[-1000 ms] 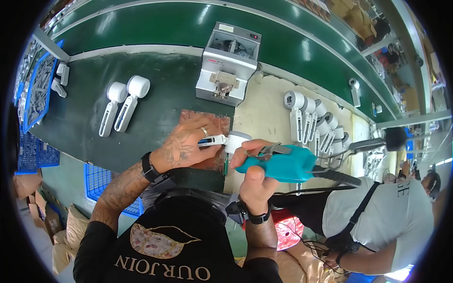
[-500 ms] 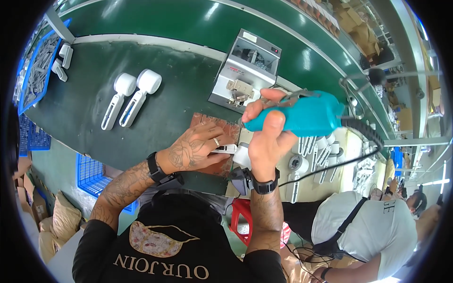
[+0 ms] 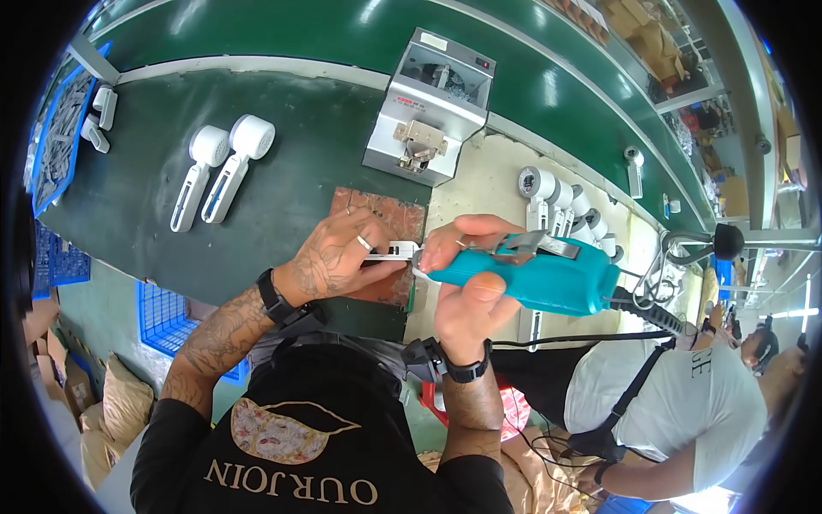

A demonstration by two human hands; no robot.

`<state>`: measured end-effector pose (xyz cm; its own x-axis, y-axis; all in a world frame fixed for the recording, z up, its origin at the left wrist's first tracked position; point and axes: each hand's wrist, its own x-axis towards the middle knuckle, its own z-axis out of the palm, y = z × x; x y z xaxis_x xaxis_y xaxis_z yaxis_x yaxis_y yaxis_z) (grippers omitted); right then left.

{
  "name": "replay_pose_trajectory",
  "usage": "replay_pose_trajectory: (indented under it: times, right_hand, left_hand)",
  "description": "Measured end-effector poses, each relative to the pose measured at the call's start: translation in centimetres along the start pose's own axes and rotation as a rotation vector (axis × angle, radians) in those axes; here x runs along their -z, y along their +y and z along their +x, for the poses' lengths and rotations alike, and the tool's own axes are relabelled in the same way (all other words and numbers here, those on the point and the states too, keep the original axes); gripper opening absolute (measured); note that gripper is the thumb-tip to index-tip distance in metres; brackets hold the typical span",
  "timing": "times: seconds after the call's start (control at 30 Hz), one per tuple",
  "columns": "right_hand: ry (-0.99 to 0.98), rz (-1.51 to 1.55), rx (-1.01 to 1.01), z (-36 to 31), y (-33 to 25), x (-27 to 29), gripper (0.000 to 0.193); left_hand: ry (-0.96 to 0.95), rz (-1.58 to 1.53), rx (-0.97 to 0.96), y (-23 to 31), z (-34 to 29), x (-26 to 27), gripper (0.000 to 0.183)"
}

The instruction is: The person picks up a white lint remover, places it on a red block, and uses a power screwdriver to drive a screw into it. They repeat this process with several more units, occasionally using a manual screwdriver to adjust the components.

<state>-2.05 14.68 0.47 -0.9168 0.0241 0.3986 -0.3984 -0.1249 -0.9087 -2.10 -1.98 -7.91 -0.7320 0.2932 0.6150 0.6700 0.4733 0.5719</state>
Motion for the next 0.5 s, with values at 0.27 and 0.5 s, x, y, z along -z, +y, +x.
replay_pose_trajectory:
  times: [0.27, 0.5]
  right_hand:
    - [-0.029, 0.012, 0.003, -0.6, 1.7, -1.4, 0.073]
    - [-0.099, 0.009, -0.014, -1.0, 3.0, -1.2, 0.070]
  left_hand:
    - [0.068, 0.031, 0.016, -0.2, -0.1, -0.2, 0.036]
    - [0.055, 0.003, 0.048, -0.3, -0.4, 0.0, 0.036]
